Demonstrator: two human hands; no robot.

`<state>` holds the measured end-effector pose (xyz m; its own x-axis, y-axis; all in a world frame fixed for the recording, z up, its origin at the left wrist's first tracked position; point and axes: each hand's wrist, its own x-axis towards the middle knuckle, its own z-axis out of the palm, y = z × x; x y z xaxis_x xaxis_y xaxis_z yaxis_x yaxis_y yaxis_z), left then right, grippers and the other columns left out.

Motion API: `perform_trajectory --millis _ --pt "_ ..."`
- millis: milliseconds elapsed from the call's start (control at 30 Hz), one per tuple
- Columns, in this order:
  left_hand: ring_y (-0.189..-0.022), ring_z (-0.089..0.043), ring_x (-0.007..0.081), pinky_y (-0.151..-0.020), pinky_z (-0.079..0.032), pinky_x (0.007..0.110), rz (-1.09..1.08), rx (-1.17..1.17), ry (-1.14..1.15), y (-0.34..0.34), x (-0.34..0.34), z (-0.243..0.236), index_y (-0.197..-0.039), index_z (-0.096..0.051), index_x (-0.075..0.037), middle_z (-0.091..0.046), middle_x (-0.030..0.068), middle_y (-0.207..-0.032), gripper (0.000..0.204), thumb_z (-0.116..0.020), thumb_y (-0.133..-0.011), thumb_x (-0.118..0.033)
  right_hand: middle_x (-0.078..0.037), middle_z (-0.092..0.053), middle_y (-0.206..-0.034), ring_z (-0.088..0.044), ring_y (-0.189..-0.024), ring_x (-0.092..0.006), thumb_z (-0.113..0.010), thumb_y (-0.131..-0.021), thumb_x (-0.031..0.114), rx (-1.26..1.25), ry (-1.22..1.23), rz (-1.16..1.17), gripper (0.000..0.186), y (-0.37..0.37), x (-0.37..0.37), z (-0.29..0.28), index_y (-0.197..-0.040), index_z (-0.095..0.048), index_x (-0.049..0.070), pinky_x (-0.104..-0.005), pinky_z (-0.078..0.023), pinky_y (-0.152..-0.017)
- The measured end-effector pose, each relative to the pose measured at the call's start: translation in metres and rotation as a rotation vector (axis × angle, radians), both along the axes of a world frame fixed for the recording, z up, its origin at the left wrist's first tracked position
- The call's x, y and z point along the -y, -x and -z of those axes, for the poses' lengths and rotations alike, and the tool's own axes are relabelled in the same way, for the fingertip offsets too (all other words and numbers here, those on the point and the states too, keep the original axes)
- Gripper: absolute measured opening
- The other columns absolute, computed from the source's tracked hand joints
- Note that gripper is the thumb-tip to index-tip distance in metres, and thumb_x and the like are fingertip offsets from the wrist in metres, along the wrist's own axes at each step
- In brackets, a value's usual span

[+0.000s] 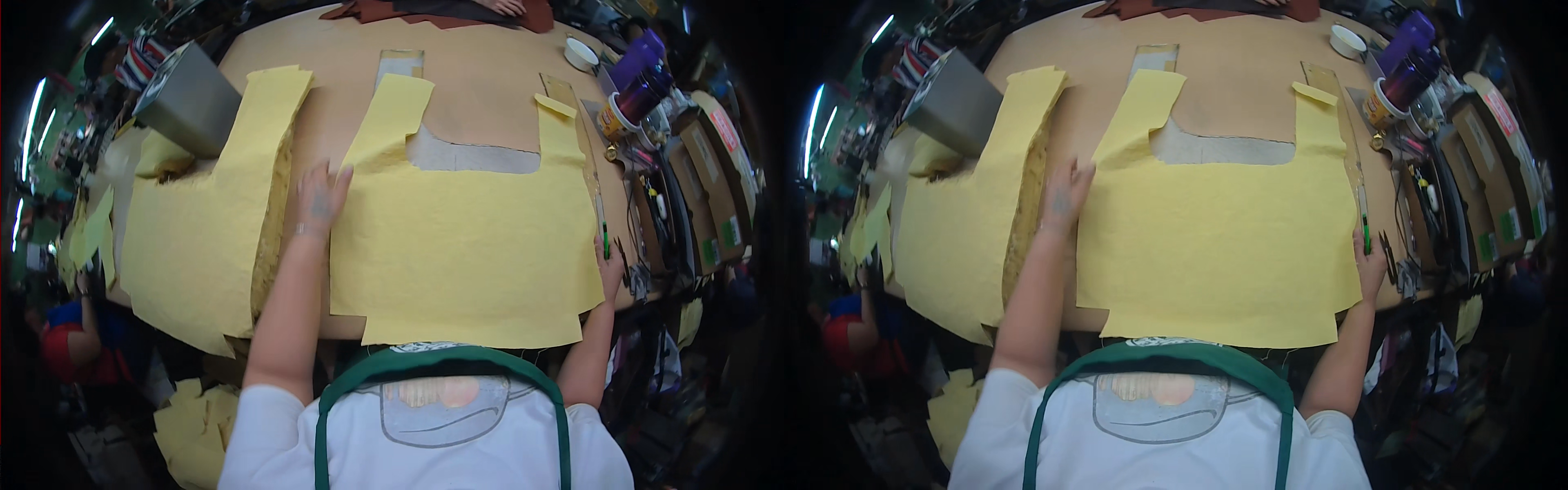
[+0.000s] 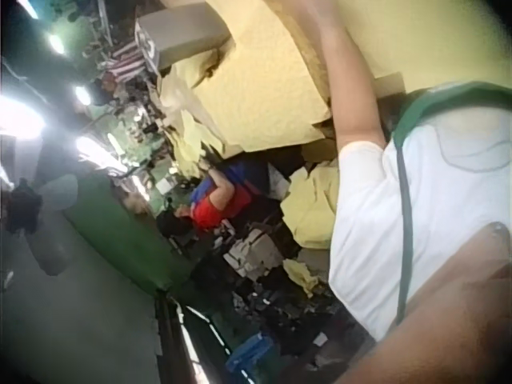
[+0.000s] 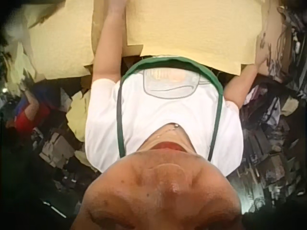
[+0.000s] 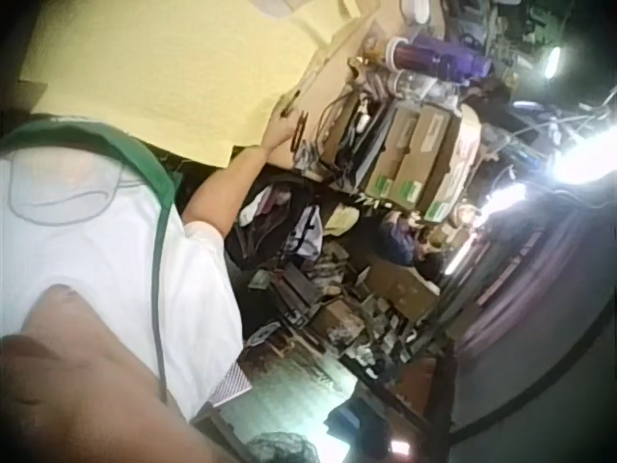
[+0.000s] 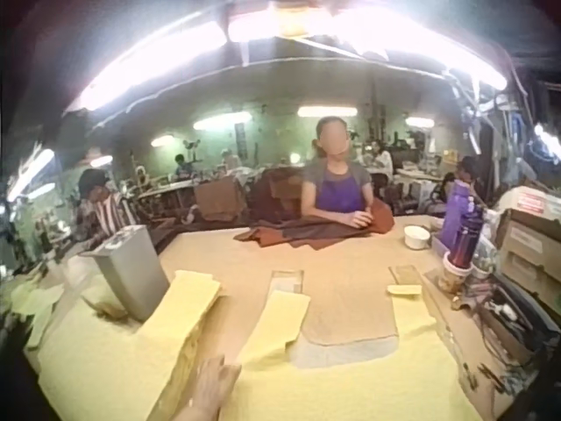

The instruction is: The person traces templates onto fabric using a pen, trims loose threads with snips, and repositions the template on fabric sheets to trace additional outlines.

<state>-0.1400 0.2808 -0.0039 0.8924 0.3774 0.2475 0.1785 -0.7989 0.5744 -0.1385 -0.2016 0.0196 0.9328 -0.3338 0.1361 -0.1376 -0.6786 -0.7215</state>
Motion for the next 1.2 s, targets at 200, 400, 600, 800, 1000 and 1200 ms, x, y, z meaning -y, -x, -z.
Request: perform_trajectory --millis 200,400,600,800,1000,1200 --pt "-0.096 -0.053 0.0301 -0.082 -0.042 0.035 -0.07 -0.242 0.108 -0.089 0.028 -0.027 -0.108 -0.048 0.004 -0.055 0.0199 -0.102 0.056 -0.065 -0.071 -0.034 -0.013 -0.057 -0.074 -0.051 -0.068 -0.0192 -0.064 -0.073 0.023 -0.192 0.093 -0.163 0.036 0.002 0.01 0.001 -0.093 -0.054 -0.006 -0.0297 -0.042 -0.065" --pt "-0.093 -0.055 0.0304 -0.081 -0.042 0.036 -0.101 -0.399 0.092 -0.124 0.01 -0.027 -0.109 -0.047 -0.003 -0.056 0.018 -0.1 0.05 -0.065 -0.071 -0.029 -0.015 -0.059 -0.081 -0.056 -0.075 -0.0206 -0.061 -0.069 0.007 -0.172 0.109 -0.269 0.031 -0.025 0.003 -0.001 -0.096 -0.053 -0.005 -0.0313 -0.043 -0.07" --pt "-0.105 -0.047 0.0305 -0.085 -0.04 0.043 -0.273 -0.061 0.106 -0.128 -0.011 -0.031 -0.122 -0.035 -0.008 -0.047 0.0151 -0.115 0.061 -0.062 -0.073 -0.033 -0.015 -0.059 -0.082 -0.056 -0.076 -0.0208 -0.059 -0.072 0.005 -0.076 0.043 -0.24 0.026 -0.055 -0.017 0.011 -0.096 -0.053 -0.005 -0.0308 -0.042 -0.072" --pt "-0.121 -0.024 0.0321 -0.091 -0.029 0.05 -0.131 -0.122 -0.052 -0.025 0.033 -0.023 -0.128 -0.028 -0.008 -0.03 0.017 -0.127 0.072 -0.06 -0.072 -0.041 -0.012 -0.059 -0.082 -0.055 -0.077 -0.0175 -0.06 -0.073 0.006 -0.04 -0.014 -0.27 0.027 -0.049 -0.003 0.013 -0.096 -0.053 -0.005 -0.0299 -0.043 -0.072" --pt "-0.12 -0.027 0.0343 -0.095 -0.028 0.045 -0.018 -0.198 -0.277 0.049 0.05 -0.013 -0.128 -0.032 -0.009 -0.029 0.0193 -0.13 0.067 -0.057 -0.076 -0.042 -0.012 -0.058 -0.082 -0.054 -0.075 -0.0159 -0.061 -0.068 0.003 -0.22 -0.015 -0.27 0.03 -0.029 0.036 0.016 -0.096 -0.052 -0.006 -0.028 -0.043 -0.068" --pt "-0.122 -0.025 0.0339 -0.093 -0.026 0.054 0.004 -0.184 -0.291 0.062 0.059 -0.021 -0.127 -0.036 -0.014 -0.027 0.0172 -0.132 0.06 -0.058 -0.076 -0.039 -0.017 -0.058 -0.078 -0.056 -0.072 -0.024 -0.067 -0.061 0.012 -0.251 0.159 -0.232 0.034 0.0 0.015 -0.009 -0.088 -0.055 -0.004 -0.0332 -0.043 -0.066"
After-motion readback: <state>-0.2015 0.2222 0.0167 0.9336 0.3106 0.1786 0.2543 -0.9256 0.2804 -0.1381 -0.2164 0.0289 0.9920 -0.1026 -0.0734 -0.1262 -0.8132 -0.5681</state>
